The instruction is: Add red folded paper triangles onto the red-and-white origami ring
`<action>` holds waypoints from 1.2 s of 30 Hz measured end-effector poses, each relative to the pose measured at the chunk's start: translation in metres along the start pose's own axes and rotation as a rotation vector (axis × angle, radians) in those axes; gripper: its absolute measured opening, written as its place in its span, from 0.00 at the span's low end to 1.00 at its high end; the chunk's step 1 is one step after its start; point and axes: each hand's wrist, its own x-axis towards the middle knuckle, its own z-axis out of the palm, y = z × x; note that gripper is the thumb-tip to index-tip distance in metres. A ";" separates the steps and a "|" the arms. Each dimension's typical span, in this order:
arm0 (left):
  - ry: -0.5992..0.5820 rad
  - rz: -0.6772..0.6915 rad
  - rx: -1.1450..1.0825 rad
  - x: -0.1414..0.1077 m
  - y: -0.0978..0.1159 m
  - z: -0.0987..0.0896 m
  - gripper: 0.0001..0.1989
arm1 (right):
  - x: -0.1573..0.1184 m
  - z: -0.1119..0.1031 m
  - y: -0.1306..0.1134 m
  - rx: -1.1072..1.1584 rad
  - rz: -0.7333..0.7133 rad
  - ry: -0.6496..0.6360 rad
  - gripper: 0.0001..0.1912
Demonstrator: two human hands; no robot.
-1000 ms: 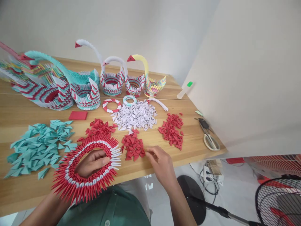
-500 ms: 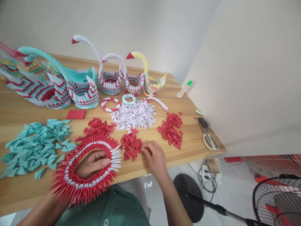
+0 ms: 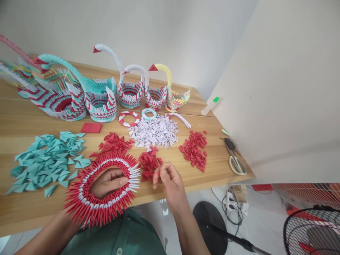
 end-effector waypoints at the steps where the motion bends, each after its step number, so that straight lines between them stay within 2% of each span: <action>1: 0.009 -0.020 0.006 0.000 0.002 0.000 0.28 | -0.001 0.002 0.000 0.016 0.012 -0.004 0.12; 7: -0.088 -0.065 0.022 -0.001 0.014 -0.003 0.27 | -0.004 0.001 0.003 -0.076 0.047 0.010 0.10; 14: -0.096 -0.034 0.010 -0.002 0.011 -0.005 0.26 | -0.007 0.007 0.001 -0.379 -0.012 0.058 0.09; 19: -0.118 -0.021 -0.093 -0.006 0.013 -0.001 0.21 | -0.010 0.010 -0.003 -0.488 0.003 0.059 0.09; 23: -0.108 0.009 -0.089 -0.007 0.017 0.000 0.18 | -0.016 0.011 -0.002 -0.440 0.033 0.027 0.10; 30: -0.133 0.110 -0.004 -0.002 0.014 -0.004 0.20 | -0.021 0.015 0.009 -0.259 0.124 0.001 0.11; 36: -0.109 0.098 0.072 -0.003 0.014 -0.007 0.21 | -0.024 0.013 0.020 -0.108 0.157 -0.014 0.11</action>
